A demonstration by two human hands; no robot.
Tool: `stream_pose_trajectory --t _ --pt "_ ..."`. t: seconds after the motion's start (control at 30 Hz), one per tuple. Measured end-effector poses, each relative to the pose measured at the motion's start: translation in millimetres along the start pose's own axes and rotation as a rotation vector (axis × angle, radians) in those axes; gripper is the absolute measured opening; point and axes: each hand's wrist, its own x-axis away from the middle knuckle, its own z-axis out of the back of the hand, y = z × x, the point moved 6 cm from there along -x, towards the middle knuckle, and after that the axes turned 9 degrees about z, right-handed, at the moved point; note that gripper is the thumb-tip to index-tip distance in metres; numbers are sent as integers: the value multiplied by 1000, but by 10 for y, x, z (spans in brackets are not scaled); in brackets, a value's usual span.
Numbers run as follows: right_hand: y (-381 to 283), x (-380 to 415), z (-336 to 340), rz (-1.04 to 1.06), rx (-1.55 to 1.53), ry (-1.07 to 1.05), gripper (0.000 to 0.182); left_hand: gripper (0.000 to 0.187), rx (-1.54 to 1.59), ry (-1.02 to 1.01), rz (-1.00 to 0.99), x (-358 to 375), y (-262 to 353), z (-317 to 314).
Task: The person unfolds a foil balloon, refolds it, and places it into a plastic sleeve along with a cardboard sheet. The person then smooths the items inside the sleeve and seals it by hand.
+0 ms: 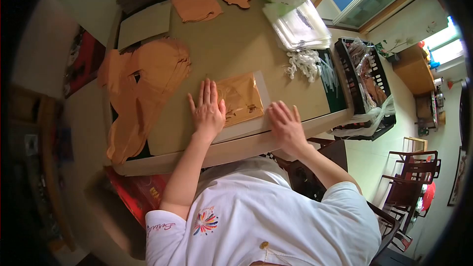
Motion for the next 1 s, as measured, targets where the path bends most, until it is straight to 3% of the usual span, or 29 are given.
stream_pose_trajectory --t 0.07,0.17,0.27,0.37,0.47,0.57,0.67,0.87,1.0 --pt "301 45 44 -194 -161 101 39 62 -6 9 -7 -4 2 10" --pt "306 -177 105 -485 -442 -9 28 62 -8 11 -15 2 5 20" --pt "403 -282 -74 -464 -504 26 22 63 31 -25 -15 5 -10 33" --pt "361 -395 -83 -506 -637 -85 19 63 66 -41 -4 -7 -1 55" --pt "463 -382 -67 -628 -627 175 18 63 58 -15 -15 6 2 56" --pt "292 -527 59 -348 -750 443 18 63 70 5 -14 -1 -16 6" --pt "-254 -875 248 25 -131 411 46 64 67 -9 -13 -6 5 19" --pt "-159 -1274 -516 -150 -78 78 69 64 9 -38 -1 1 -1 11" --pt "82 -1181 -422 -215 -82 26 70 62 34 -28 12 -1 10 32"
